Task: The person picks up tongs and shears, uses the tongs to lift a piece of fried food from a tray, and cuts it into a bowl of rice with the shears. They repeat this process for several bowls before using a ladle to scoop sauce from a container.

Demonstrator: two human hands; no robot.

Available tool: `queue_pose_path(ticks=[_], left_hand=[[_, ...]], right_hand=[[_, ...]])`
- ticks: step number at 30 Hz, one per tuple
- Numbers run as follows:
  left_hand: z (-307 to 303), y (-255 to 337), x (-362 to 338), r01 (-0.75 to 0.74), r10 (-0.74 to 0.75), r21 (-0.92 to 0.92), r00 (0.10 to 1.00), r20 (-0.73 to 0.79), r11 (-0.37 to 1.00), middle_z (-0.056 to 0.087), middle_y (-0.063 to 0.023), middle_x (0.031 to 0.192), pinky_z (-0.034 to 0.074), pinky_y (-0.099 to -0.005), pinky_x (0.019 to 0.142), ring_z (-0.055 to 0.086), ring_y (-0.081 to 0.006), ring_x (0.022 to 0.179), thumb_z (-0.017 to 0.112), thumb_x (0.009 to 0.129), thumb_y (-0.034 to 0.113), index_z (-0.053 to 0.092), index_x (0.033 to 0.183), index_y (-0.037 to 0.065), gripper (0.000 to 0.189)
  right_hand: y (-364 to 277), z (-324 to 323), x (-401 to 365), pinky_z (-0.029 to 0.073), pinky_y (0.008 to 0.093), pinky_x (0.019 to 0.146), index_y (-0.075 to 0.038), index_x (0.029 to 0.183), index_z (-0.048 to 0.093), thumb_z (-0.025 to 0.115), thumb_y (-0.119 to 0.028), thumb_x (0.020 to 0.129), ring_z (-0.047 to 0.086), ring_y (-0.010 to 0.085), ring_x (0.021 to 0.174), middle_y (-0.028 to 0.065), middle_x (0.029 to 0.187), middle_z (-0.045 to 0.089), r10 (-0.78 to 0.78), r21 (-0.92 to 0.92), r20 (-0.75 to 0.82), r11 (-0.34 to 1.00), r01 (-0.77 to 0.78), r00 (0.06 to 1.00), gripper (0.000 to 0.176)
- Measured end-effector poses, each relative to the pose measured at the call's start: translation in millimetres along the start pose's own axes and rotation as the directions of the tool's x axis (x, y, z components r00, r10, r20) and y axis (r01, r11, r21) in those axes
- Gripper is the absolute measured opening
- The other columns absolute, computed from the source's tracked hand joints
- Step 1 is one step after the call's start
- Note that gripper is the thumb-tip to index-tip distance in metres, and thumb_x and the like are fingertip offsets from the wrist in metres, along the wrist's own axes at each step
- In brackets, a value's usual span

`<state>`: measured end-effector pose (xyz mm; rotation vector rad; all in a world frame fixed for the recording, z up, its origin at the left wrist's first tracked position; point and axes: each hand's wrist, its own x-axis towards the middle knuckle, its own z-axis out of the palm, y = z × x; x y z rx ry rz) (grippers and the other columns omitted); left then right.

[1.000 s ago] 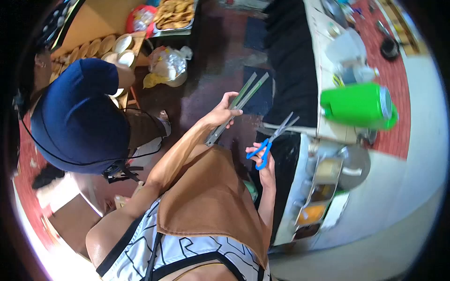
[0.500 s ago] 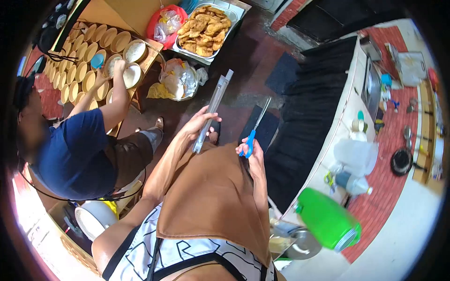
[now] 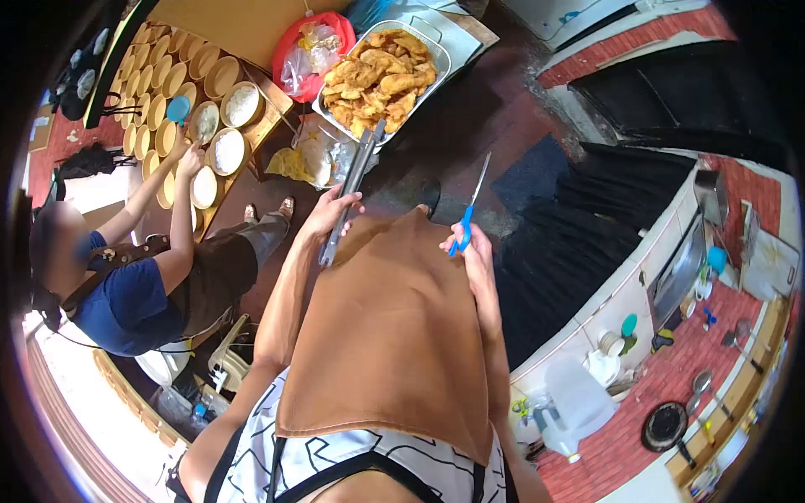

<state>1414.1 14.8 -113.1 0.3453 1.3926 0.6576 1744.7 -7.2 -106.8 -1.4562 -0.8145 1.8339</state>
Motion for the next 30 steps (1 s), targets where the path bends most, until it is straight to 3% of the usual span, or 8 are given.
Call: queue_pose_path(ticks=[6, 9, 11, 13, 19, 23, 27, 30], left_hand=[[26.5, 37.4, 16.5, 0.028, -0.027, 0.011, 0.997, -0.068, 1.0, 0.067, -0.0065, 0.08, 0.044, -0.0256, 0.035, 0.052, -0.0112, 0.042, 0.066, 0.094, 0.022, 0.047, 0.137, 0.004, 0.05], [31.5, 52.4, 28.4, 0.001, 0.025, 0.167, 0.989, -0.149, 0.986, 0.067, -0.0078, 0.078, 0.046, -0.0291, 0.038, 0.055, -0.0135, 0.044, 0.067, 0.092, 0.023, 0.043, 0.145, 0.002, 0.062], [29.3, 63.6, 43.7, -0.075, 0.23, 0.51, 0.941, -0.248, 0.857, 0.068, -0.0102, 0.077, 0.05, -0.0336, 0.043, 0.059, -0.0174, 0.046, 0.069, 0.09, 0.024, 0.036, 0.151, 0.001, 0.073], [16.1, 66.7, 69.5, -0.135, 0.306, 0.572, 0.928, -0.213, 0.809, 0.068, -0.0126, 0.074, 0.051, -0.0372, 0.048, 0.063, -0.0206, 0.049, 0.07, 0.088, 0.023, 0.04, 0.15, 0.002, 0.072], [3.6, 117.9, 98.0, 0.027, 0.129, 0.667, 0.974, -0.184, 0.745, 0.066, -0.0124, 0.068, 0.05, -0.0364, 0.046, 0.062, -0.0205, 0.048, 0.065, 0.09, 0.021, 0.044, 0.148, 0.005, 0.064], [-4.0, 130.0, 97.4, 0.036, 0.061, 0.601, 0.988, -0.14, 0.798, 0.067, -0.0135, 0.075, 0.049, -0.0359, 0.043, 0.059, -0.0198, 0.047, 0.064, 0.091, 0.02, 0.044, 0.149, 0.006, 0.063], [-15.2, 123.8, 98.5, 0.106, -0.009, 0.638, 0.988, -0.153, 0.763, 0.067, -0.0129, 0.079, 0.047, -0.0349, 0.041, 0.058, -0.0178, 0.046, 0.064, 0.09, 0.018, 0.039, 0.152, 0.005, 0.068], [-12.9, 124.0, 93.7, 0.099, -0.033, 0.552, 0.991, -0.129, 0.828, 0.068, -0.0143, 0.081, 0.046, -0.0322, 0.038, 0.058, -0.0169, 0.046, 0.065, 0.091, 0.019, 0.039, 0.149, 0.003, 0.066]], right_hand=[[-60.6, -37.1, 68.4, 0.049, 0.0269, 0.073, -0.004, 0.101, 0.062, 0.068, -0.033, 0.098, 0.066, 0.0128, 0.077, 0.0031, 0.077, 0.065, 0.043, -0.149, 0.092, 0.988, -0.029, 0.995, 0.03], [-70.0, -44.5, 84.0, 0.05, 0.0272, 0.073, -0.004, 0.101, 0.062, 0.068, -0.032, 0.098, 0.066, 0.013, 0.077, 0.0032, 0.077, 0.065, 0.02, -0.101, 0.077, 0.995, -0.012, 0.997, 0.029], [-72.8, -46.0, 91.6, 0.051, 0.0275, 0.074, -0.004, 0.101, 0.062, 0.068, -0.031, 0.098, 0.066, 0.0135, 0.076, 0.0034, 0.076, 0.064, 0.027, -0.067, 0.065, 0.998, -0.022, 0.997, 0.028], [-72.3, -47.5, 93.3, 0.052, 0.0277, 0.074, -0.004, 0.102, 0.062, 0.068, -0.031, 0.098, 0.066, 0.0135, 0.075, 0.0033, 0.077, 0.064, 0.045, -0.066, 0.019, 0.997, -0.044, 0.999, 0.028], [-67.6, -37.5, 94.1, 0.052, 0.0272, 0.074, -0.004, 0.102, 0.063, 0.069, -0.03, 0.098, 0.066, 0.0124, 0.075, 0.0027, 0.077, 0.064, 0.08, -0.049, 0.0, 0.996, -0.08, 0.997, 0.027], [-63.1, -36.4, 93.6, 0.053, 0.0269, 0.075, -0.004, 0.103, 0.063, 0.069, -0.03, 0.097, 0.065, 0.0118, 0.074, 0.0015, 0.077, 0.064, 0.074, -0.047, 0.029, 0.996, -0.072, 0.997, 0.027], [-58.7, -37.2, 92.9, 0.052, 0.0265, 0.074, -0.004, 0.103, 0.063, 0.069, -0.03, 0.098, 0.066, 0.0121, 0.074, 0.0014, 0.078, 0.064, 0.083, -0.023, 0.004, 0.996, -0.083, 0.997, 0.028], [-58.4, -38.1, 92.1, 0.051, 0.0259, 0.072, -0.004, 0.103, 0.063, 0.069, -0.031, 0.098, 0.066, 0.0126, 0.075, 0.0017, 0.078, 0.064, 0.089, -0.03, -0.019, 0.996, -0.089, 0.996, 0.028]])
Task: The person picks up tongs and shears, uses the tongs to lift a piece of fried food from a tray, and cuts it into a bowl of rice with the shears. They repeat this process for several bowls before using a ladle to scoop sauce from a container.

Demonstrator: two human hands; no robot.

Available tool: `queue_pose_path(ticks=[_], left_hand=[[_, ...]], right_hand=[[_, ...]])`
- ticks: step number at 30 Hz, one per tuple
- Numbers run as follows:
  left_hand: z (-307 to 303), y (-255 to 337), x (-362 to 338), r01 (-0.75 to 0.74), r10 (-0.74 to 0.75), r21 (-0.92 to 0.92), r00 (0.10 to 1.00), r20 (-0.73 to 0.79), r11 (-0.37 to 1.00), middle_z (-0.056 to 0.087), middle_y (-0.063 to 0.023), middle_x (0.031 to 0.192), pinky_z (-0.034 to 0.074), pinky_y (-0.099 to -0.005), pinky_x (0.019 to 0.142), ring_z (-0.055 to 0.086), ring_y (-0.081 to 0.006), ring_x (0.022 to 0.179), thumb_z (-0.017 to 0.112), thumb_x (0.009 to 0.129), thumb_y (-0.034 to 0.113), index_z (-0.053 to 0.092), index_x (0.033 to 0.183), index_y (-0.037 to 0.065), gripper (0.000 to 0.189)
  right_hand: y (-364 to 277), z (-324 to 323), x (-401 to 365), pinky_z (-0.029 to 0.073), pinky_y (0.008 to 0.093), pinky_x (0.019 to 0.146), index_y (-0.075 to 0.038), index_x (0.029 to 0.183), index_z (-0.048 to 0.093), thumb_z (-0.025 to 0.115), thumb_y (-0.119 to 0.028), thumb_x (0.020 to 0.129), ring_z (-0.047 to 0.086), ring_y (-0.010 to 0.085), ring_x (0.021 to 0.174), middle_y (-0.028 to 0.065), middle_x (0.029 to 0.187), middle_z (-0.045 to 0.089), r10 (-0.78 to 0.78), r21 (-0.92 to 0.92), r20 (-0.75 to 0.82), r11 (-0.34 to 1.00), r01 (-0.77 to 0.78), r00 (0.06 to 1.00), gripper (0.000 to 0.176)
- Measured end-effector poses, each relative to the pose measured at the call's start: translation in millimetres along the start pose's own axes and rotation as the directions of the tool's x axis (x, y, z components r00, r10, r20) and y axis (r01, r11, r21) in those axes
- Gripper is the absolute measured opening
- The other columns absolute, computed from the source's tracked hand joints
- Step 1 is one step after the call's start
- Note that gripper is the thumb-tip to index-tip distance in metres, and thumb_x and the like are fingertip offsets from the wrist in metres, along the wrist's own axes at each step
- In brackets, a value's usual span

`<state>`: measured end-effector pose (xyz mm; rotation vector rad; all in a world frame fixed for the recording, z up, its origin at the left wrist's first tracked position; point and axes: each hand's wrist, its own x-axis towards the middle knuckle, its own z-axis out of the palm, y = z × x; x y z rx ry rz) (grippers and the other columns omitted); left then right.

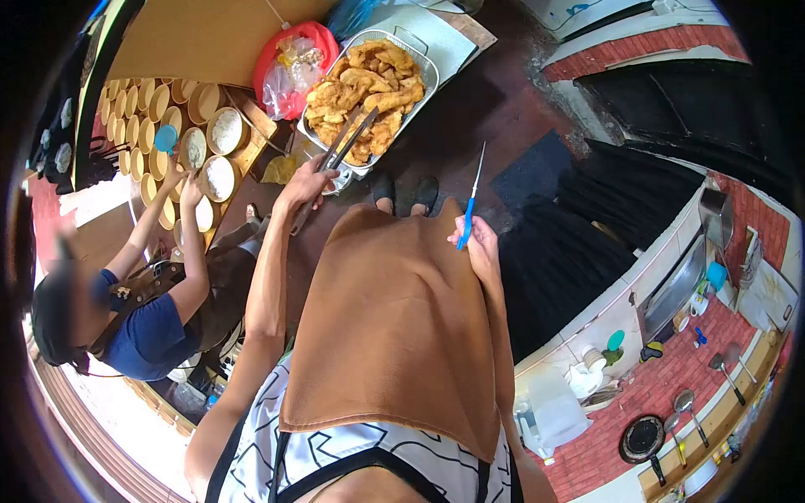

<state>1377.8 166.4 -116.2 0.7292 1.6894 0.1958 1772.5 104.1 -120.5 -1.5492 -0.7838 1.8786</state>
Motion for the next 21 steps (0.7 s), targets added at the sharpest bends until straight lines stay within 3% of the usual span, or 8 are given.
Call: queue_pose_path(ticks=[2, 4, 5, 7, 13, 17, 19, 21], left_hand=[[1.6, 1.1, -2.2, 0.001, 0.0, -0.062, 1.0, 0.017, 0.998, 0.067, -0.0142, 0.081, 0.045, -0.0308, 0.037, 0.057, -0.0162, 0.046, 0.066, 0.091, 0.019, 0.039, 0.148, 0.003, 0.064], [7.6, 13.9, -11.3, -0.01, 0.029, -0.291, 0.998, 0.061, 0.957, 0.066, -0.0086, 0.079, 0.042, -0.0262, 0.035, 0.051, -0.0121, 0.042, 0.062, 0.096, 0.022, 0.045, 0.139, 0.003, 0.05], [11.1, 16.2, -9.3, -0.008, 0.027, -0.292, 0.998, 0.06, 0.956, 0.066, -0.0086, 0.079, 0.042, -0.0262, 0.035, 0.051, -0.0121, 0.042, 0.062, 0.096, 0.022, 0.045, 0.139, 0.003, 0.05], [18.7, 23.5, -1.3, 0.021, 0.075, -0.53, 0.984, 0.159, 0.847, 0.065, -0.0102, 0.079, 0.044, -0.0278, 0.035, 0.053, -0.0137, 0.042, 0.061, 0.096, 0.021, 0.045, 0.135, 0.004, 0.045], [49.0, 59.1, 19.9, 0.012, 0.052, -0.582, 0.994, 0.094, 0.813, 0.066, -0.0119, 0.08, 0.046, -0.0286, 0.036, 0.054, -0.0148, 0.043, 0.059, 0.097, 0.022, 0.047, 0.129, 0.002, 0.04], [58.4, 78.2, 18.3, 0.005, 0.001, -0.443, 1.0, 0.013, 0.896, 0.069, -0.015, 0.082, 0.047, -0.03, 0.038, 0.055, -0.0162, 0.043, 0.062, 0.095, 0.023, 0.05, 0.126, -0.001, 0.041], [58.2, 88.9, 9.4, -0.054, 0.061, -0.405, 0.998, 0.005, 0.913, 0.069, -0.014, 0.08, 0.048, -0.0301, 0.038, 0.057, -0.0166, 0.044, 0.06, 0.095, 0.022, 0.048, 0.126, -0.001, 0.04], [59.2, 91.3, 12.4, -0.035, 0.059, -0.482, 0.998, 0.034, 0.875, 0.07, -0.0154, 0.081, 0.048, -0.03, 0.038, 0.057, -0.0168, 0.045, 0.058, 0.096, 0.022, 0.047, 0.125, -0.002, 0.039]], right_hand=[[0.1, -0.9, 1.9, 0.05, 0.0257, 0.071, -0.004, 0.103, 0.063, 0.068, -0.032, 0.098, 0.067, 0.0132, 0.075, 0.0021, 0.078, 0.065, 0.006, 0.005, -0.018, 1.0, -0.006, 1.0, 0.029], [-3.0, -0.2, 3.4, 0.05, 0.0258, 0.071, -0.003, 0.103, 0.063, 0.068, -0.032, 0.098, 0.067, 0.0133, 0.075, 0.0024, 0.077, 0.065, 0.012, -0.001, -0.028, 1.0, -0.012, 1.0, 0.029], [-4.5, 0.6, 4.2, 0.05, 0.0259, 0.071, -0.003, 0.103, 0.063, 0.067, -0.032, 0.099, 0.067, 0.0135, 0.074, 0.0027, 0.077, 0.065, 0.015, -0.008, -0.037, 1.0, -0.016, 0.999, 0.029], [-7.1, 1.5, 6.5, 0.05, 0.026, 0.071, -0.003, 0.104, 0.063, 0.067, -0.032, 0.099, 0.067, 0.0136, 0.074, 0.0028, 0.077, 0.065, 0.013, -0.009, -0.03, 1.0, -0.014, 0.999, 0.029], [-10.8, 2.2, 14.6, 0.053, 0.0288, 0.074, -0.002, 0.108, 0.063, 0.063, -0.032, 0.101, 0.067, 0.0153, 0.075, 0.005, 0.077, 0.065, 0.0, -0.03, -0.009, 1.0, 0.0, 1.0, 0.032], [-12.8, 0.7, 17.9, 0.055, 0.0316, 0.077, 0.0, 0.11, 0.062, 0.06, -0.034, 0.103, 0.067, 0.0166, 0.076, 0.0074, 0.077, 0.064, -0.024, -0.048, 0.012, 0.999, 0.025, 1.0, 0.035], [-16.4, -0.5, 19.2, 0.055, 0.0316, 0.077, 0.0, 0.11, 0.062, 0.059, -0.035, 0.103, 0.067, 0.0166, 0.076, 0.0074, 0.078, 0.064, -0.032, -0.052, 0.02, 0.998, 0.033, 0.999, 0.036], [-19.3, -2.0, 20.6, 0.055, 0.0317, 0.077, 0.0, 0.11, 0.062, 0.059, -0.035, 0.103, 0.067, 0.0166, 0.076, 0.0075, 0.078, 0.064, -0.038, -0.056, 0.03, 0.998, 0.04, 0.999, 0.036]])
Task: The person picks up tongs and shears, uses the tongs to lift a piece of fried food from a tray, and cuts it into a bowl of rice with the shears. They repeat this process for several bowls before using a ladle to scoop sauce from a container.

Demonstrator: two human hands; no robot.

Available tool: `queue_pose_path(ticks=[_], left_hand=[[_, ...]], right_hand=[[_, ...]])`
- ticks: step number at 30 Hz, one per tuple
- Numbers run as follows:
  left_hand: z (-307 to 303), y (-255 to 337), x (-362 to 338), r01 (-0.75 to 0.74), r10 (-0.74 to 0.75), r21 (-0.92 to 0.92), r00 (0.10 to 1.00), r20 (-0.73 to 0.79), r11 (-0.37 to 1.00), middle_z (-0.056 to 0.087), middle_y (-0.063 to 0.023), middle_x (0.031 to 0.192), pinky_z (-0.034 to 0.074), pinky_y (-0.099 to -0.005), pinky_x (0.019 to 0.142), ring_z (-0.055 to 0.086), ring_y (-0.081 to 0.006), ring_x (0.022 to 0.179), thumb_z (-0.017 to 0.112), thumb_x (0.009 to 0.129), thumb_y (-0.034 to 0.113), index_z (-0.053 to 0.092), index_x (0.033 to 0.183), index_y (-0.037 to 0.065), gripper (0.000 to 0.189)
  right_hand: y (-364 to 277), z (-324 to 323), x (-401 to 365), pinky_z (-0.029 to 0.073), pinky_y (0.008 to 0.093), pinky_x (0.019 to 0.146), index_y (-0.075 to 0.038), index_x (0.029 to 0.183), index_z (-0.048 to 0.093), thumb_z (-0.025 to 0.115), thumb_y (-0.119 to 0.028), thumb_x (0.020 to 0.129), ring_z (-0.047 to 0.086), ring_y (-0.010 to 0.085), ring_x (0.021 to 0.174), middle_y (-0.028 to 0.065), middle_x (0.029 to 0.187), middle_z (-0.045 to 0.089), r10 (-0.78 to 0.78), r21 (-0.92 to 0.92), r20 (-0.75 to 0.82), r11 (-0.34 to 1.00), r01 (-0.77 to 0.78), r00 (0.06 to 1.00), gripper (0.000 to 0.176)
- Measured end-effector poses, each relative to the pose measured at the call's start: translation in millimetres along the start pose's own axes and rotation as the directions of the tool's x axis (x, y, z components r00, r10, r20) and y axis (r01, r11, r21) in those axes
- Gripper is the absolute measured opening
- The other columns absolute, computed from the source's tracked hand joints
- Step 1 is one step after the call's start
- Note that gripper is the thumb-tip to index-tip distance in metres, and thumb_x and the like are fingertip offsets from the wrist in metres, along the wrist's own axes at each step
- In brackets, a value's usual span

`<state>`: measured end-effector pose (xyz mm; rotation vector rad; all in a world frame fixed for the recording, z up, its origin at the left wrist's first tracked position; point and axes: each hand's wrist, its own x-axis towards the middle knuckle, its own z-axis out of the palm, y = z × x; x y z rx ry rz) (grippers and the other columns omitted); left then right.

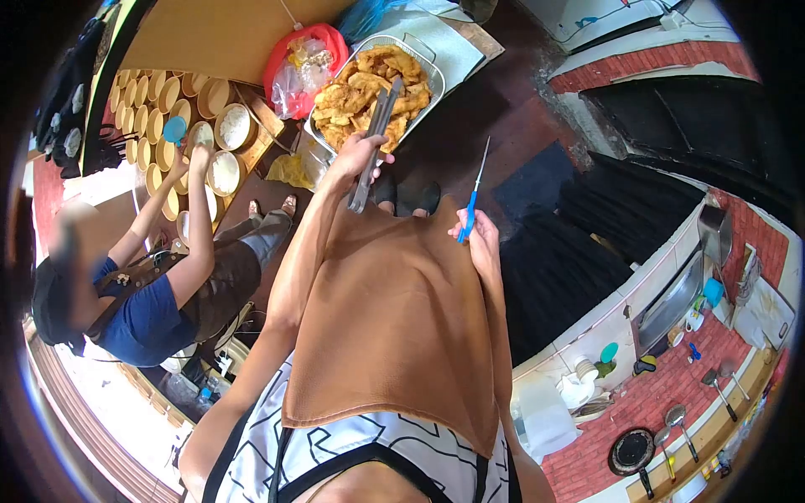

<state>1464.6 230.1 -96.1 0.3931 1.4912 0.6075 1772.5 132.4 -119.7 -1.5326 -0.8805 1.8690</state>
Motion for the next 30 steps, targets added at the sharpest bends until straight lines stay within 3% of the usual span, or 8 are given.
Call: queue_pose_path(ticks=[6, 10, 13, 18, 20, 25, 28, 30], left_hand=[[2.8, 7.5, 25.1, 0.114, -0.098, -0.232, 0.992, 0.082, 0.966, 0.074, -0.0227, 0.093, 0.05, -0.0307, 0.04, 0.056, -0.016, 0.046, 0.052, 0.099, 0.026, 0.043, 0.127, 0.001, 0.038], [6.7, 36.1, 24.6, 0.108, -0.108, 0.019, 0.994, 0.007, 0.994, 0.072, -0.0265, 0.084, 0.05, -0.0344, 0.041, 0.065, -0.0228, 0.054, 0.053, 0.097, 0.023, 0.05, 0.114, -0.003, 0.031], [14.4, 59.8, 23.7, 0.079, -0.048, 0.348, 0.994, -0.095, 0.934, 0.069, -0.0252, 0.088, 0.052, -0.047, 0.048, 0.074, -0.0341, 0.07, 0.059, 0.089, 0.019, 0.055, 0.113, -0.012, 0.039], [31.1, 74.0, 52.1, 0.099, -0.049, 0.331, 0.987, -0.154, 0.938, 0.064, -0.0222, 0.077, 0.057, -0.0432, 0.048, 0.073, -0.0339, 0.064, 0.043, 0.087, 0.009, 0.054, 0.096, -0.012, 0.026], [27.9, 70.2, 85.2, 0.098, -0.053, 0.55, 0.994, -0.098, 0.829, 0.065, -0.024, 0.079, 0.059, -0.0436, 0.051, 0.073, -0.0319, 0.064, 0.041, 0.086, 0.007, 0.054, 0.097, -0.012, 0.025], [31.1, 75.8, 21.2, 0.034, 0.0, 0.411, 0.997, -0.082, 0.911, 0.064, -0.0256, 0.066, 0.051, -0.0407, 0.042, 0.066, -0.0264, 0.052, 0.049, 0.092, 0.01, 0.054, 0.087, -0.012, 0.023], [8.1, 56.6, 10.7, 0.116, -0.107, 0.287, 0.993, -0.049, 0.951, 0.07, -0.0292, 0.077, 0.05, -0.0398, 0.042, 0.062, -0.024, 0.048, 0.047, 0.094, 0.008, 0.053, 0.092, -0.01, 0.02], [-4.0, 38.1, 6.9, 0.014, -0.024, 0.309, 0.999, 0.027, 0.951, 0.07, -0.0294, 0.08, 0.05, -0.0382, 0.042, 0.058, -0.022, 0.045, 0.046, 0.095, 0.01, 0.053, 0.099, -0.01, 0.021]], right_hand=[[-3.5, -9.0, 5.3, 0.052, 0.027, 0.071, -0.003, 0.106, 0.063, 0.065, -0.033, 0.1, 0.068, 0.015, 0.074, 0.0046, 0.077, 0.065, -0.005, 0.058, 0.013, 0.998, 0.004, 1.0, 0.031], [-8.2, -13.0, 11.0, 0.052, 0.0268, 0.07, -0.002, 0.105, 0.063, 0.064, -0.034, 0.1, 0.068, 0.0148, 0.073, 0.0048, 0.076, 0.065, -0.01, 0.054, 0.054, 0.998, 0.007, 0.999, 0.032], [-15.3, -15.9, 13.6, 0.051, 0.0262, 0.069, -0.002, 0.104, 0.063, 0.064, -0.035, 0.1, 0.067, 0.0142, 0.072, 0.0047, 0.073, 0.064, -0.002, 0.022, 0.081, 1.0, 0.0, 0.997, 0.033], [-31.2, -22.5, 13.7, 0.049, 0.0252, 0.068, -0.002, 0.101, 0.063, 0.065, -0.039, 0.099, 0.066, 0.0133, 0.071, 0.0045, 0.071, 0.063, 0.021, -0.052, 0.09, 0.998, -0.016, 0.996, 0.037], [-30.2, -29.1, 15.5, 0.048, 0.025, 0.067, -0.002, 0.1, 0.062, 0.066, -0.041, 0.098, 0.066, 0.013, 0.071, 0.0038, 0.071, 0.063, 0.011, -0.042, 0.105, 0.999, -0.007, 0.994, 0.04], [-23.6, -50.1, 19.6, 0.052, 0.0277, 0.071, -0.001, 0.108, 0.063, 0.061, -0.042, 0.101, 0.068, 0.0166, 0.074, 0.0054, 0.074, 0.064, 0.012, -0.093, 0.079, 0.996, -0.004, 0.997, 0.041], [-28.5, -52.5, 19.0, 0.05, 0.0265, 0.069, -0.001, 0.103, 0.063, 0.064, -0.042, 0.099, 0.067, 0.0147, 0.072, 0.0049, 0.073, 0.064, 0.025, -0.04, 0.061, 0.999, -0.022, 0.998, 0.041], [-30.6, -52.5, 23.0, 0.049, 0.0255, 0.068, -0.001, 0.099, 0.062, 0.068, -0.043, 0.096, 0.066, 0.013, 0.07, 0.0044, 0.072, 0.063, 0.031, -0.002, 0.062, 1.0, -0.031, 0.998, 0.042]])
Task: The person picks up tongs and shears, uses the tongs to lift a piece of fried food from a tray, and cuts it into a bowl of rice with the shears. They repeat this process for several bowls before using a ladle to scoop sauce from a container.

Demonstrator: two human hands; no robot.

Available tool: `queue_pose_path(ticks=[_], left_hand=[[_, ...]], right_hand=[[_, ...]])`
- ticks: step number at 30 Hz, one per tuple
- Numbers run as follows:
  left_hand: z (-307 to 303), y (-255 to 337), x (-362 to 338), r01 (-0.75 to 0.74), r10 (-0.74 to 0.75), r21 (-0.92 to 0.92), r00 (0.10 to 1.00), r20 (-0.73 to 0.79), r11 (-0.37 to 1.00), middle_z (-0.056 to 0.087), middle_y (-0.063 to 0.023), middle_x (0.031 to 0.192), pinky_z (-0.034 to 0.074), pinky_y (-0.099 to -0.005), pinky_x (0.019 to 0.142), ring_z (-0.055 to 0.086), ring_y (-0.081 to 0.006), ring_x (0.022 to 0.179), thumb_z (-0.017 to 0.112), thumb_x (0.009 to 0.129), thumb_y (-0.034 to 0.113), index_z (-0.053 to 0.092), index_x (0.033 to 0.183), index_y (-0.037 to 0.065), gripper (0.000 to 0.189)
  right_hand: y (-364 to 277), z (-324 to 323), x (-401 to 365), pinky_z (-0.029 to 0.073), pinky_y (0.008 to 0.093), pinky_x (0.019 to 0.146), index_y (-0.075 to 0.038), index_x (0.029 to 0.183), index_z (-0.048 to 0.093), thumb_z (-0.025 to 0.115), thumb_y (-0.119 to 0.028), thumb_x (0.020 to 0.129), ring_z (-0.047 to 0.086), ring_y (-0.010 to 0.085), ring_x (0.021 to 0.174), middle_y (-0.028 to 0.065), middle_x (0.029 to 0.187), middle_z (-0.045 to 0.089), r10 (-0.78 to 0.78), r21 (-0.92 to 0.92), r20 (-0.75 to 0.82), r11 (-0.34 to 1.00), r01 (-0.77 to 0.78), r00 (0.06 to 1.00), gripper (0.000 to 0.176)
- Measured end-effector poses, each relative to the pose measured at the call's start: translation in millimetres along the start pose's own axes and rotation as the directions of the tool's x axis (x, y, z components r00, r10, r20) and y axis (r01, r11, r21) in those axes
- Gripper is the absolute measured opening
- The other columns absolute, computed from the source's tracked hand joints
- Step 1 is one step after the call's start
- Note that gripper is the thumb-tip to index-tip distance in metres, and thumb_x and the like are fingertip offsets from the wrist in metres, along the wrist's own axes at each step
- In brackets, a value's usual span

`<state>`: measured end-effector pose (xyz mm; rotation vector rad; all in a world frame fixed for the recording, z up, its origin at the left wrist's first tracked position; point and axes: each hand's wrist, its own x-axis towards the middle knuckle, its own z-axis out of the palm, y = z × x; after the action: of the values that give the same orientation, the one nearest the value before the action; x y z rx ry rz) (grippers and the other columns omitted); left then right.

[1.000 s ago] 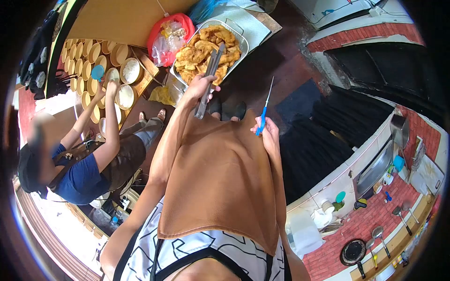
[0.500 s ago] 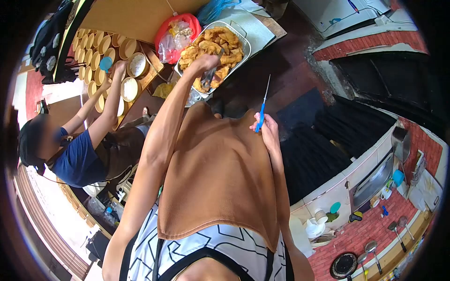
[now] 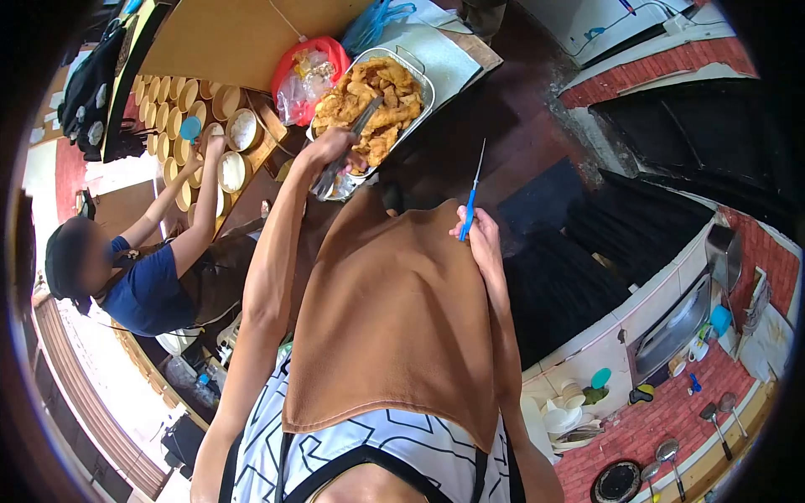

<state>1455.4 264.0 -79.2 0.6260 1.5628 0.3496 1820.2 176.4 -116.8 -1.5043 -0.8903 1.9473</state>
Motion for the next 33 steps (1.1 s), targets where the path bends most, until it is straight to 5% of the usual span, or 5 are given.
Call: queue_pose_path(ticks=[7, 15, 24, 28, 33], left_hand=[[-4.3, -38.8, -53.1, -0.015, 0.02, -0.145, 0.999, 0.029, 0.989, 0.07, -0.019, 0.075, 0.044, -0.0281, 0.036, 0.053, -0.0162, 0.039, 0.045, 0.099, 0.014, 0.044, 0.131, -0.002, 0.035], [-17.7, -113.4, -81.9, -0.01, 0.04, -0.347, 0.996, 0.079, 0.938, 0.07, -0.0143, 0.077, 0.041, -0.0263, 0.034, 0.051, -0.0142, 0.038, 0.047, 0.099, 0.017, 0.042, 0.144, 0.009, 0.046], [-18.3, -153.8, -53.5, -0.014, 0.045, -0.341, 0.996, 0.083, 0.94, 0.067, -0.0135, 0.075, 0.04, -0.0284, 0.034, 0.049, -0.015, 0.037, 0.046, 0.1, 0.014, 0.03, 0.151, 0.009, 0.053], [-28.9, -137.2, -49.8, -0.03, 0.028, -0.207, 1.0, -0.014, 0.978, 0.066, -0.0139, 0.073, 0.042, -0.0282, 0.033, 0.052, -0.0163, 0.037, 0.046, 0.1, 0.015, 0.037, 0.142, 0.005, 0.044], [-63.9, -115.1, -51.2, 0.038, -0.033, 0.07, 0.997, -0.067, 0.997, 0.067, -0.0149, 0.073, 0.046, -0.0322, 0.037, 0.056, -0.0181, 0.041, 0.058, 0.094, 0.02, 0.03, 0.153, 0.002, 0.068]], right_hand=[[-6.2, -0.4, 9.3, 0.049, 0.0254, 0.069, -0.003, 0.099, 0.062, 0.068, -0.041, 0.097, 0.065, 0.0123, 0.069, 0.0037, 0.072, 0.063, -0.033, -0.023, 0.037, 0.999, 0.034, 0.999, 0.038], [-0.5, 12.2, 18.1, 0.05, 0.0244, 0.067, -0.003, 0.1, 0.062, 0.068, -0.035, 0.097, 0.065, 0.0106, 0.069, 0.003, 0.073, 0.064, -0.003, -0.055, 0.112, 0.998, 0.009, 0.994, 0.033], [14.7, 56.4, 50.4, 0.048, 0.0232, 0.065, -0.004, 0.097, 0.063, 0.067, -0.037, 0.098, 0.064, 0.0086, 0.067, 0.0016, 0.072, 0.065, -0.02, -0.136, 0.203, 0.989, 0.049, 0.979, 0.032], [29.2, 79.0, 69.5, 0.046, 0.023, 0.062, -0.004, 0.097, 0.063, 0.068, -0.04, 0.098, 0.063, 0.0083, 0.066, 0.0011, 0.072, 0.065, 0.004, -0.173, 0.239, 0.984, 0.039, 0.971, 0.035], [32.5, 101.7, 75.0, 0.045, 0.0231, 0.061, -0.004, 0.096, 0.064, 0.068, -0.041, 0.097, 0.063, 0.0084, 0.066, 0.0008, 0.072, 0.065, -0.021, -0.176, 0.221, 0.983, 0.061, 0.975, 0.037]])
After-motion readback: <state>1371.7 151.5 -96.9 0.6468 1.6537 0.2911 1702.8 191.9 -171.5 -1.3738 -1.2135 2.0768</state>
